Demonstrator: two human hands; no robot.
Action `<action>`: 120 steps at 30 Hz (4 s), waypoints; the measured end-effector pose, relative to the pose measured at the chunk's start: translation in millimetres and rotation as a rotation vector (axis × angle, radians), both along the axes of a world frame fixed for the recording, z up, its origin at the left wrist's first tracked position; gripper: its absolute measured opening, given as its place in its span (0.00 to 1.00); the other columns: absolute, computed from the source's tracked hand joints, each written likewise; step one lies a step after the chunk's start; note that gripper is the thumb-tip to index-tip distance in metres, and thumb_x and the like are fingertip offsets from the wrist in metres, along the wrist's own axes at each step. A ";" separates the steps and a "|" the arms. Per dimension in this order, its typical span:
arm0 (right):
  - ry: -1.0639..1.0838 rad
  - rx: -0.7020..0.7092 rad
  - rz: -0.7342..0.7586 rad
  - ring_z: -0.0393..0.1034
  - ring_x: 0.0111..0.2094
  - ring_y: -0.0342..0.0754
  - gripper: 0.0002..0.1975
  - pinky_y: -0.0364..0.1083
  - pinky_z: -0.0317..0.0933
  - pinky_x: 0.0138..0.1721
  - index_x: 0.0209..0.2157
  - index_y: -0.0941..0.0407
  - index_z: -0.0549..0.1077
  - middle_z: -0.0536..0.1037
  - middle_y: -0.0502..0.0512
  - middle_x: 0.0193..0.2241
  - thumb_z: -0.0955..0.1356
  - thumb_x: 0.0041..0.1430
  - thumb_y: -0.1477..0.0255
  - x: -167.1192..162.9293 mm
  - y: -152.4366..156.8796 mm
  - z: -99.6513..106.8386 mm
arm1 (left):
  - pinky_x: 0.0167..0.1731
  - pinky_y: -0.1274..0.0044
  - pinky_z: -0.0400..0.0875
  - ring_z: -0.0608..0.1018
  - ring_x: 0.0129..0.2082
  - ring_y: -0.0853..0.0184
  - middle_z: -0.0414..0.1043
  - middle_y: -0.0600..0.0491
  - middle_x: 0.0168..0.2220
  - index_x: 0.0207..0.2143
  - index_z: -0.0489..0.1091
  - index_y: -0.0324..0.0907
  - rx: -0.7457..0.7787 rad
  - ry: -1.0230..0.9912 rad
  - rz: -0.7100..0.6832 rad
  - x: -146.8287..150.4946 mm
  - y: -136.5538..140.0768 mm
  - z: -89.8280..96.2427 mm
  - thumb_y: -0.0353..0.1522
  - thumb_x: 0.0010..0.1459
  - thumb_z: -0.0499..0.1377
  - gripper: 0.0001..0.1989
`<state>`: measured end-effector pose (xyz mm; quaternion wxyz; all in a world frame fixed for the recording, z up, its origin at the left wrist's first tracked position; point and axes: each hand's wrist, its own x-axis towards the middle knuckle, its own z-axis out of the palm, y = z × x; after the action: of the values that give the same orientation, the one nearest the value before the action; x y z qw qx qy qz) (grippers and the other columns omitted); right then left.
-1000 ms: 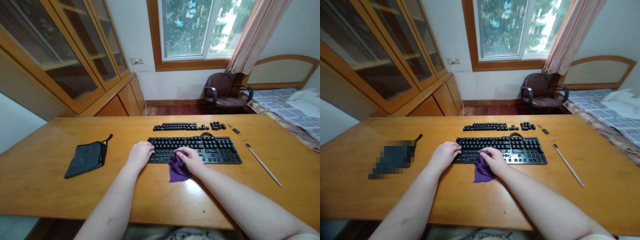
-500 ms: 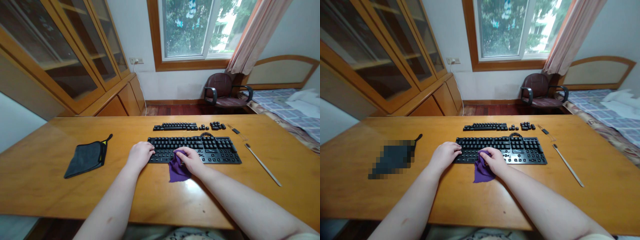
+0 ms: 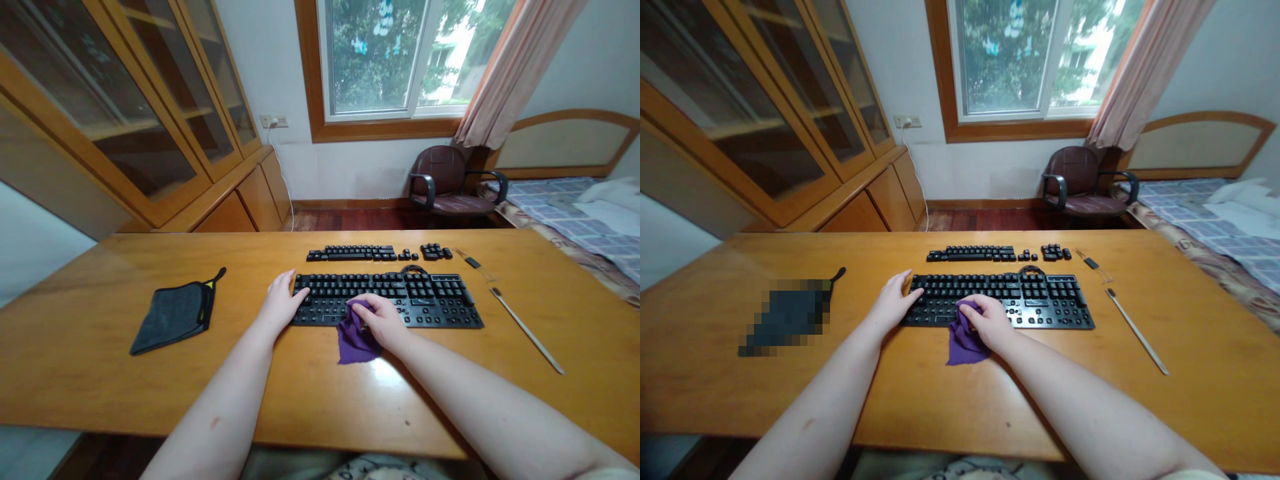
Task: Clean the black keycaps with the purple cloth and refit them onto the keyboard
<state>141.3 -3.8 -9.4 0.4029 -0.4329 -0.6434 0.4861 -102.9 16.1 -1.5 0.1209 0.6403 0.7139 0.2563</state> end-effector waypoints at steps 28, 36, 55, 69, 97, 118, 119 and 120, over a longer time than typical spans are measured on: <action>0.001 -0.023 0.011 0.65 0.21 0.42 0.12 0.41 0.61 0.23 0.34 0.57 0.74 0.74 0.51 0.23 0.65 0.55 0.64 -1.9 -0.7 0.0 | 0.54 0.67 0.59 0.69 0.53 0.59 0.68 0.46 0.52 0.52 0.64 0.43 -0.003 -0.395 0.073 -9.2 18.5 -25.5 0.40 0.52 0.57 0.24; -0.040 0.039 0.006 0.69 0.24 0.44 0.12 0.43 0.63 0.28 0.34 0.57 0.75 0.77 0.52 0.26 0.65 0.55 0.65 -2.0 0.5 5.4 | 0.44 0.73 0.69 0.76 0.42 0.63 0.75 0.45 0.43 0.44 0.71 0.37 0.042 -0.392 0.159 -20.2 80.7 -8.8 0.33 0.55 0.51 0.17; -0.066 0.102 0.019 0.72 0.34 0.48 0.09 0.45 0.64 0.38 0.34 0.55 0.76 0.79 0.53 0.32 0.66 0.55 0.67 -3.5 0.3 6.7 | 0.48 0.69 0.63 0.74 0.44 0.57 0.77 0.51 0.40 0.31 0.77 0.50 -0.198 0.148 -0.163 29.5 177.2 11.4 0.38 0.48 0.60 0.08; -0.043 0.103 -0.010 0.72 0.34 0.47 0.08 0.45 0.64 0.37 0.33 0.55 0.76 0.79 0.53 0.31 0.66 0.54 0.67 -4.8 1.4 4.5 | 0.37 0.77 0.69 0.78 0.32 0.64 0.79 0.52 0.31 0.34 0.77 0.46 -0.256 0.142 -0.234 33.3 196.2 8.7 0.33 0.48 0.59 0.10; -0.044 0.121 -0.008 0.72 0.34 0.47 0.08 0.44 0.63 0.38 0.33 0.55 0.77 0.79 0.53 0.31 0.66 0.54 0.68 -5.1 1.5 3.3 | 0.33 0.78 0.68 0.77 0.33 0.63 0.78 0.49 0.32 0.31 0.77 0.40 -0.334 0.190 -0.234 9.1 191.6 24.5 0.32 0.45 0.61 0.09; 0.079 0.065 -0.051 0.72 0.35 0.48 0.08 0.47 0.64 0.40 0.35 0.55 0.75 0.79 0.53 0.33 0.66 0.54 0.69 -3.3 3.7 -0.6 | 0.39 0.76 0.69 0.76 0.36 0.64 0.77 0.49 0.36 0.38 0.74 0.41 -0.002 -0.046 -0.155 54.8 142.6 52.6 0.32 0.49 0.56 0.13; 0.095 0.062 -0.064 0.72 0.37 0.48 0.09 0.48 0.64 0.41 0.36 0.55 0.75 0.78 0.53 0.34 0.66 0.53 0.69 -3.3 4.2 -1.0 | 0.37 0.76 0.69 0.77 0.35 0.65 0.77 0.50 0.36 0.39 0.73 0.41 0.026 -0.095 -0.168 60.6 127.8 54.5 0.32 0.50 0.55 0.13; 0.113 0.056 -0.082 0.72 0.38 0.49 0.10 0.48 0.64 0.43 0.38 0.55 0.74 0.78 0.54 0.36 0.67 0.53 0.70 -3.4 4.8 -1.1 | 0.37 0.75 0.70 0.77 0.34 0.65 0.77 0.49 0.34 0.38 0.73 0.40 0.074 -0.240 -0.205 66.3 111.1 54.2 0.33 0.50 0.55 0.13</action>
<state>137.9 1.0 -10.5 0.4701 -0.4191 -0.6148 0.4748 -36.6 127.3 52.7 0.2070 0.6785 0.6154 0.3435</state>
